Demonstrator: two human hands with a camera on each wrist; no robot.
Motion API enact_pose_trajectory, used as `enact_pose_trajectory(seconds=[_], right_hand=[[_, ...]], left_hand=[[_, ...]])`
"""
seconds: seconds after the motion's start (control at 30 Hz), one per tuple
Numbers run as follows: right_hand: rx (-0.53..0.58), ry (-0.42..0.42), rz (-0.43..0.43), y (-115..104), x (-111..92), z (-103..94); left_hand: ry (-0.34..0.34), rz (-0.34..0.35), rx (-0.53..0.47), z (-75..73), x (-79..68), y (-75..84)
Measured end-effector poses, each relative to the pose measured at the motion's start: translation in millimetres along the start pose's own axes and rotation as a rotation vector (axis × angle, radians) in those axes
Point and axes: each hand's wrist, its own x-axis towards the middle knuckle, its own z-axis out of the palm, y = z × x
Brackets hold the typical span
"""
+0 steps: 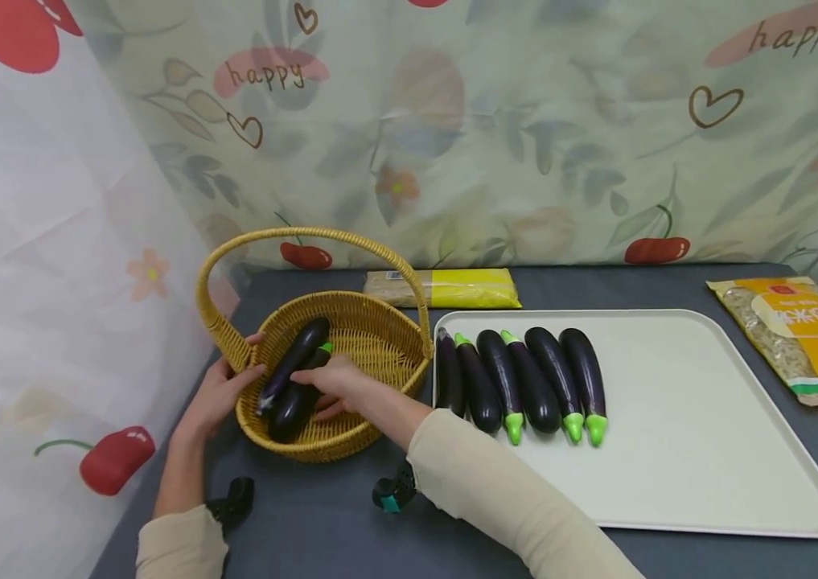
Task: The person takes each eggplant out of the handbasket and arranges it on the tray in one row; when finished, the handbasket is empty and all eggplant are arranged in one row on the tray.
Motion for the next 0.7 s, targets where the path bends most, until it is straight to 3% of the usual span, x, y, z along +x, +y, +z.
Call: enact_pose_trajectory(seconds=[0.13, 0.27, 0.43, 0.7], right_hand=[[-0.091, 0.083, -0.022, -1.1, -1.7, 10.4], [-0.113, 0.116, -0.028, -3.8, -2.4, 15.5], [-0.038, 0.066, -0.016, -1.1, 1.5, 13.7], [0.156, -0.109, -0.035, -9.2, -4.3, -8.7]], left_hand=[[-0.001, 0.001, -0.009, -1.0, -1.4, 2.5], [0.001, 0.001, -0.019, -2.6, -2.4, 6.2], [-0.003, 0.004, -0.02, -2.6, -2.4, 6.4], [-0.009, -0.001, -0.02, -1.0, -1.3, 3.2]])
